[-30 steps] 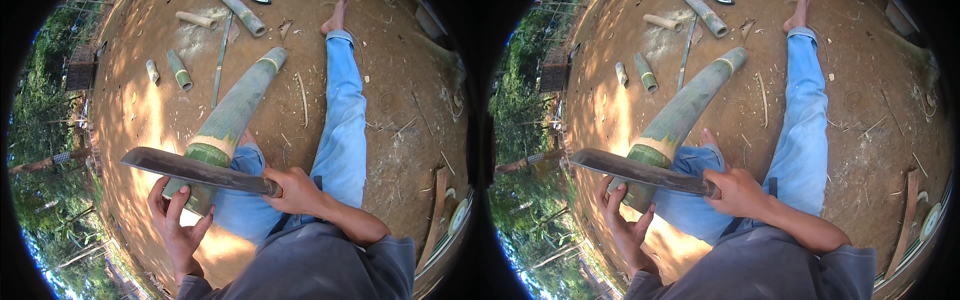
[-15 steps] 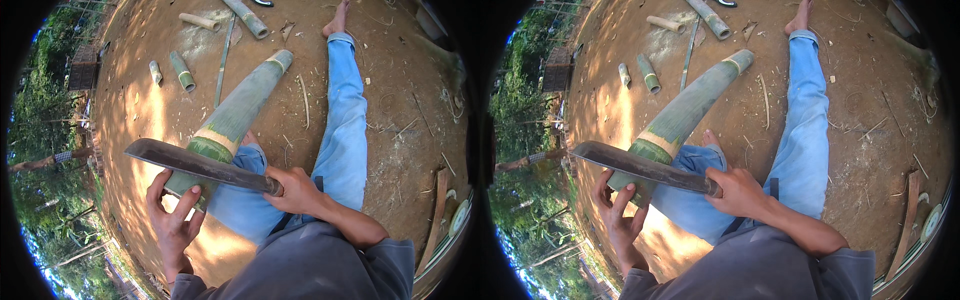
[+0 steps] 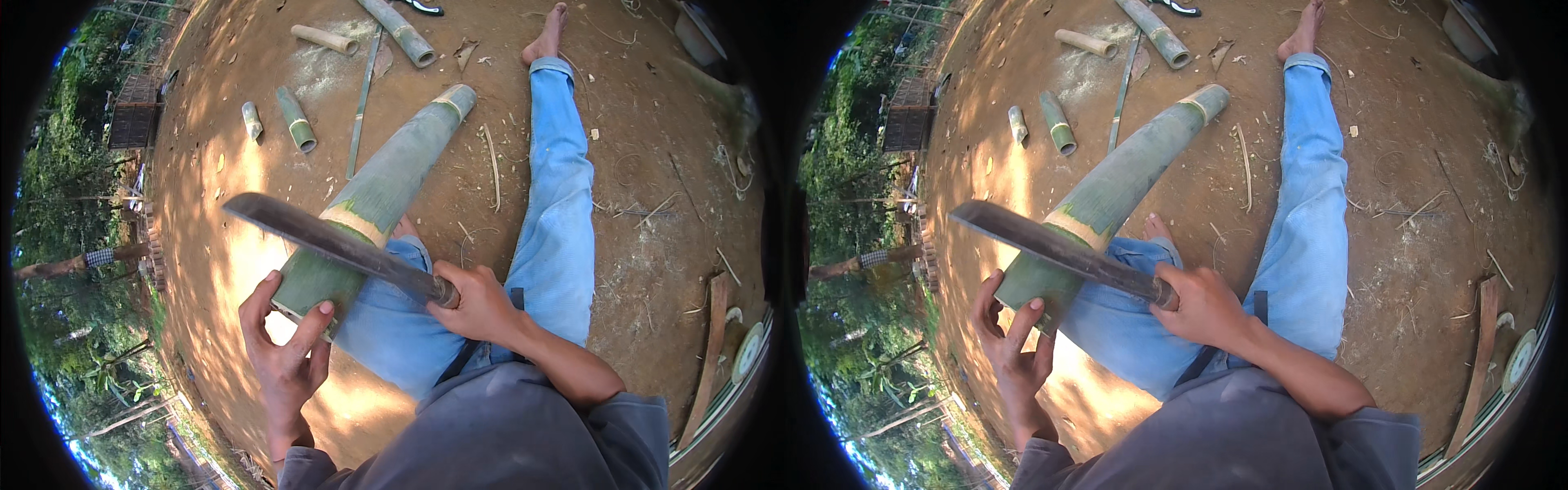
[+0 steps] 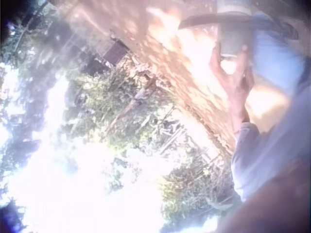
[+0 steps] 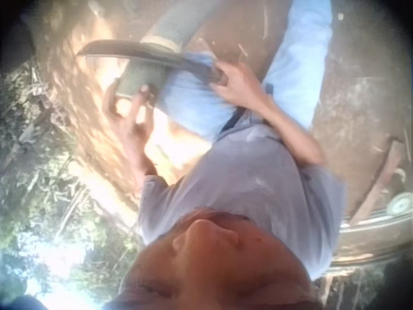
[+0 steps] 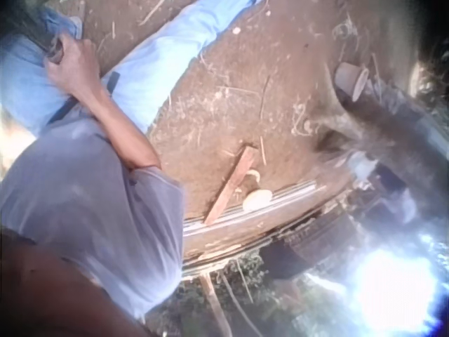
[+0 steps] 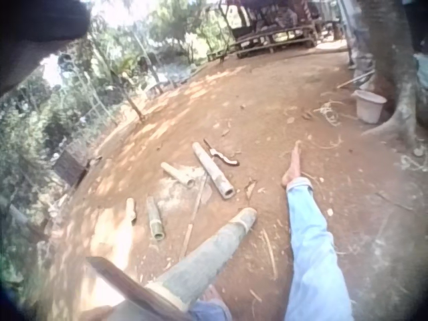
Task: The person sits on the ground and uses a machete to shave the outer green layer off a bamboo pole. They rotate the pole and repeatedly strike it with the blade to remove the outer skin, creating a pile of bamboo shavings on the ground.
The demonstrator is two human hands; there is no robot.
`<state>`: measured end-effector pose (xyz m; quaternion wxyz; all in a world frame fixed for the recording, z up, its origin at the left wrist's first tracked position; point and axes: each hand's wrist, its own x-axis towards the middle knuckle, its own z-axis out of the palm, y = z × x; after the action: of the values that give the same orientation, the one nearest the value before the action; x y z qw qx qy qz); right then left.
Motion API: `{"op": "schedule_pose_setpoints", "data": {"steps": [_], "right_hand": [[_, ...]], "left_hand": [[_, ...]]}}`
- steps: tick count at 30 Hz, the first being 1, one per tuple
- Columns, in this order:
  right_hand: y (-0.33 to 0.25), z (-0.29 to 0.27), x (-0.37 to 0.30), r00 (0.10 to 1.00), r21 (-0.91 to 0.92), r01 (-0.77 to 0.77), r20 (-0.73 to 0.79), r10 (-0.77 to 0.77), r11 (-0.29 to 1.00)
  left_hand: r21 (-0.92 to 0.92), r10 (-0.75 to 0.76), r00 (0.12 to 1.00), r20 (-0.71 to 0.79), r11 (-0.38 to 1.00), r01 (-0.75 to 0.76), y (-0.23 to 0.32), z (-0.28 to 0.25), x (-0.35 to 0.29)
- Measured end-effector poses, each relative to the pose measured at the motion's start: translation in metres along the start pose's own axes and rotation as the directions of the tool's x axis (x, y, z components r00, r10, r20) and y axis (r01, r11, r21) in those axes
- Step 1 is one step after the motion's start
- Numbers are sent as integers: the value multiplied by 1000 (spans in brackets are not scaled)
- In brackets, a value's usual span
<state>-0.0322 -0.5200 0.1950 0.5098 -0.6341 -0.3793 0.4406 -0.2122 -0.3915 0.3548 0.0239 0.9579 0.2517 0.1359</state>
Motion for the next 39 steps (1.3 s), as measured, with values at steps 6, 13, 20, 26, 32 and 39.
{"op": "schedule_pose_setpoints", "data": {"steps": [6, 13, 20, 26, 32, 39], "right_hand": [[-8, -3, -8, 994, 23, 35, 104, -38, 999], [-1, 14, -6, 980, 12, 191, -61, -190, 982], [-1, 10, -6, 997, 4, 63, -38, -63, 998], [-9, 0, -8, 998, -5, -8, 56, 8, 1000], [-1, 6, -7, 1000, 35, 0, 13, -1, 999], [-5, 1, -3, 999, -11, -20, -35, 20, 1000]], "left_hand": [[63, 82, 997, -3, 995, -82, -9, 2, -5], [70, 102, 995, -6, 992, -101, -19, -3, 6], [-47, -41, 996, -79, 998, 38, -11, 8, -3], [-218, -257, 957, -137, 950, 224, -4, 18, -9], [-220, -235, 960, -150, 955, 200, 0, 20, -7], [-403, -394, 914, -97, 855, 326, 9, 20, -10]]}}
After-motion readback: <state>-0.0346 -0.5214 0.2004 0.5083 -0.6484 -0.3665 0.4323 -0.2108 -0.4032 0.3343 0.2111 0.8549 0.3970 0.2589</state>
